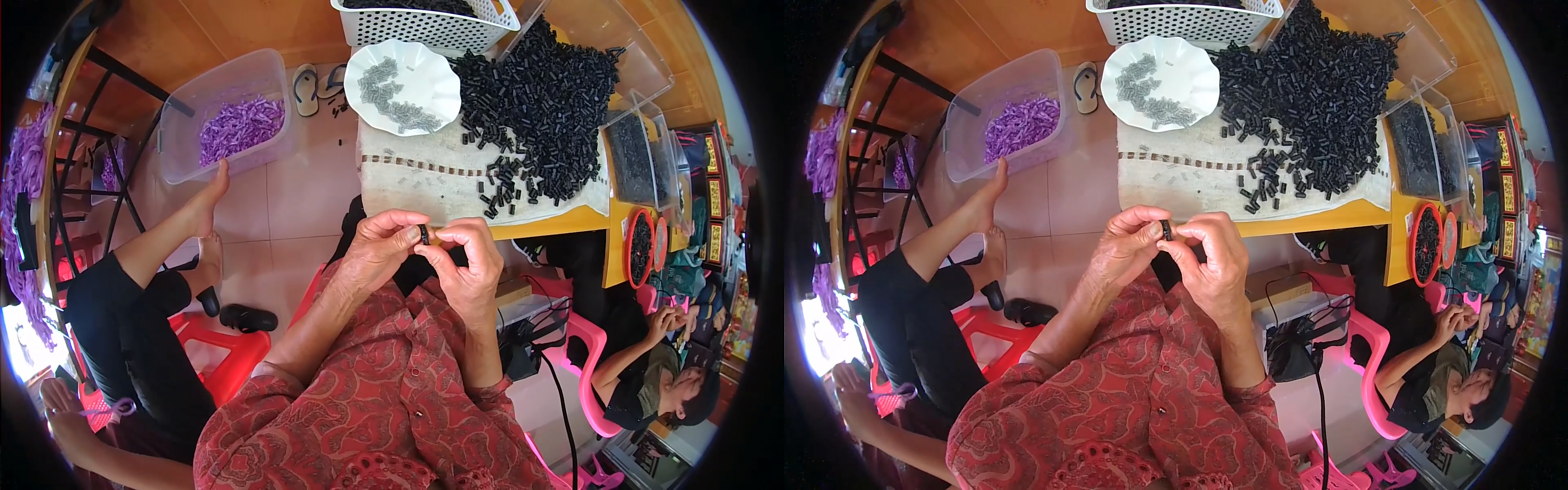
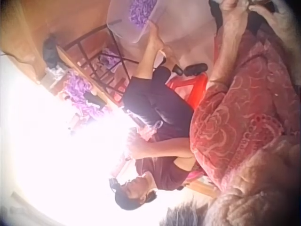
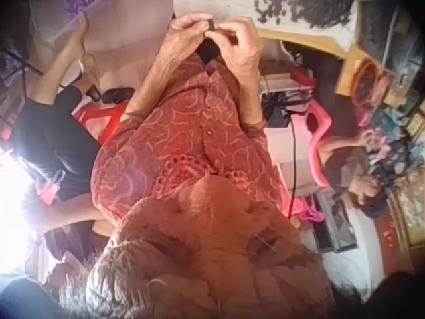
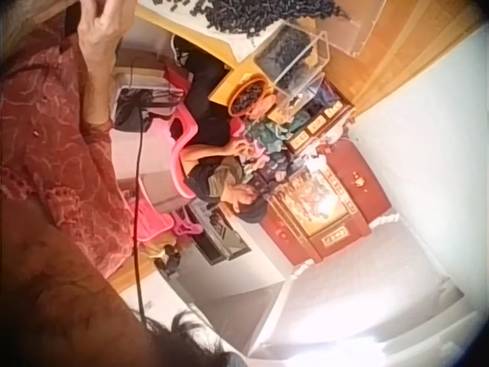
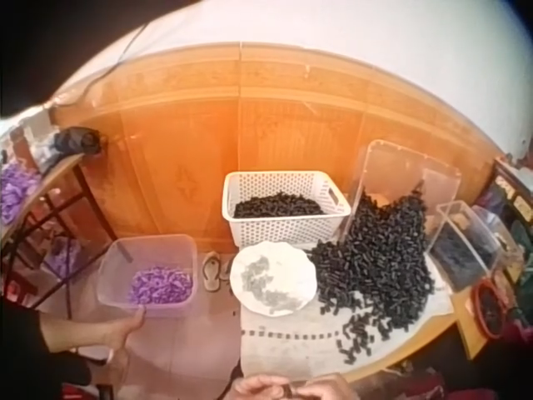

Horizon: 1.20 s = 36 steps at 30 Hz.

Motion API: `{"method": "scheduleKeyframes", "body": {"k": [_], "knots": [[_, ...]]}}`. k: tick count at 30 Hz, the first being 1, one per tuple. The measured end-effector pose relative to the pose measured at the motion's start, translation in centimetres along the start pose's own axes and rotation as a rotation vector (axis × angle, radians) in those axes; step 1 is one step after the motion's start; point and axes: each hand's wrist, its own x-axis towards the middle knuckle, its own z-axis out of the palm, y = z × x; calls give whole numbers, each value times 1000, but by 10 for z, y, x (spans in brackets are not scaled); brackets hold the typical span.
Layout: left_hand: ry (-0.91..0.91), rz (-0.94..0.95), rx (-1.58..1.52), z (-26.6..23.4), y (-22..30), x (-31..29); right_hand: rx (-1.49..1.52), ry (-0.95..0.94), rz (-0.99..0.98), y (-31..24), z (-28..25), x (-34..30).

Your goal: The person is manually assembling small black cylindrical components by attaching small metal rings to them.

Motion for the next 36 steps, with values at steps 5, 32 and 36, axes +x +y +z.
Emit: {"method": "scheduleKeyframes", "body": {"k": [5, 32, 36], "knots": [[-7, 0, -1, 5, 1, 1, -60, -50, -93, 1, -4, 8], [-145, -60, -15, 8, 5, 2, 118, -24, -34, 6, -5, 8], [-162, -44, 140, -1, 7, 1, 139, -21, -33, 7, -3, 9]]}}
